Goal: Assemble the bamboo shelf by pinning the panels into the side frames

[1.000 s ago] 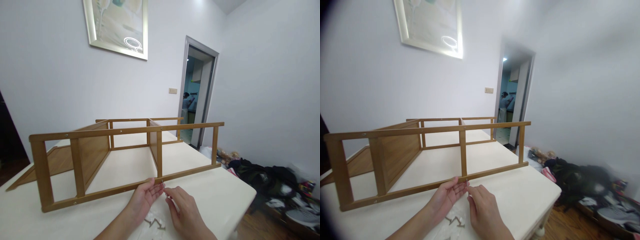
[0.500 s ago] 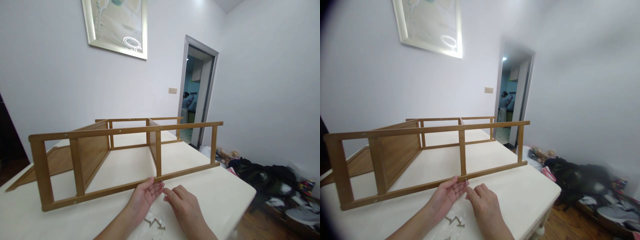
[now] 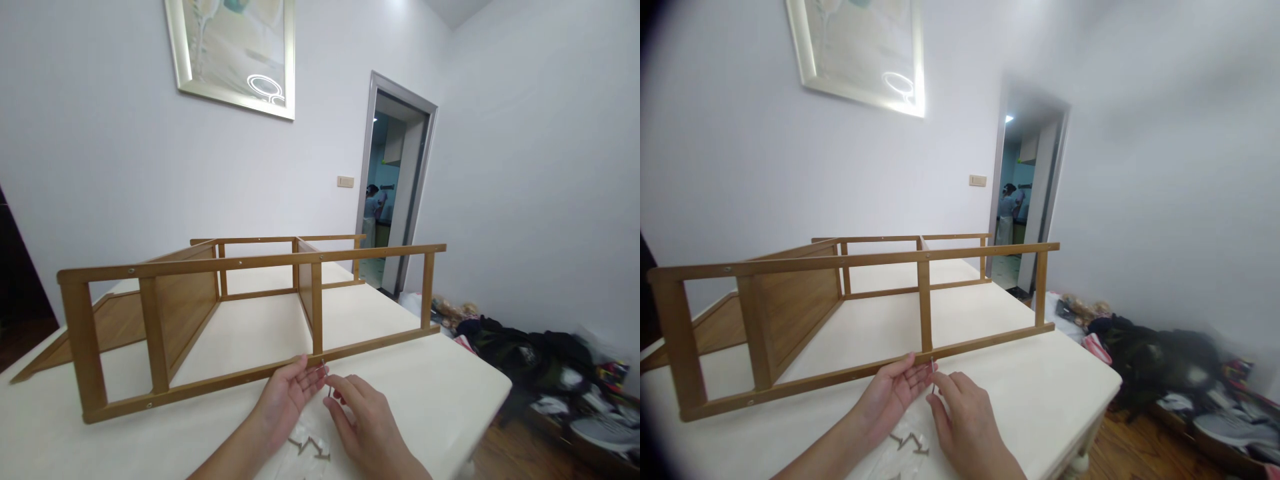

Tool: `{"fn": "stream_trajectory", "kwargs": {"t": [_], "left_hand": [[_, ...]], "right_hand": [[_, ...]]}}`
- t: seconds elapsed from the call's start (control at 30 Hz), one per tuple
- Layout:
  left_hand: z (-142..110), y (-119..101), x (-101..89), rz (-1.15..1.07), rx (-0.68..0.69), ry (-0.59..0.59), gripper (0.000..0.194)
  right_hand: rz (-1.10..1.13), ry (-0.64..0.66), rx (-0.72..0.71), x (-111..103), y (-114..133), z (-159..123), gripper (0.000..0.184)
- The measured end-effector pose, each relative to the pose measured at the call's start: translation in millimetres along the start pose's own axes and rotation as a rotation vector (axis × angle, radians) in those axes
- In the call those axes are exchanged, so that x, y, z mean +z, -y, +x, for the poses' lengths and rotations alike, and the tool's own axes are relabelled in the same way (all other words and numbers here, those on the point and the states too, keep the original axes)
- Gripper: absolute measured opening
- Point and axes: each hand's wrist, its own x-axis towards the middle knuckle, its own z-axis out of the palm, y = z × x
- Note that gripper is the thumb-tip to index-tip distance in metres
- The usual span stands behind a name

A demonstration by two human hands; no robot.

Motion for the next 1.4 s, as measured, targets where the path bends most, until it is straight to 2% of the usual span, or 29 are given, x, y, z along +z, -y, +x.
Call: {"fn": "stream_trajectory", "kwargs": {"t": [0.2,0.37,0.57,0.73,0.83,1.03,1.2,1.4], "left_hand": [[1,0,-0.8,0.009,-0.004,0.013,0.005],[4,0,-2.6,0.015,-0.008,0.005,0.006],[4,0,-3.8,0.006,-0.003,0.006,0.004],[3,0,-3.4,0.015,0.002,0.012,0.004],[2,1,-2.7,0.016,0.005,0.013,0.004],[2,1,-1.7,0.009,-0.003,0.009,0.005],[3,0,-1.9,0.001,-0.006,0.008,0.004],[3,0,-1.4,0.007,-0.003,0.004,0.004]], "right_hand": [[0.018,-0.087,0.002,3,-2,1,0.027],[-0.065,-0.136,-0.02,8,-2,1,0.015],[-0.136,-0.188,-0.097,11,1,2,0.019],[-0.169,-0.227,-0.063,8,3,3,0.013],[-0.163,-0.21,-0.086,8,2,3,0.012],[-0.186,-0.17,-0.127,9,-1,1,0.022],[-0.141,-0.16,-0.11,4,2,3,0.024],[-0.076,-0.137,-0.127,1,5,4,0.036]]}}
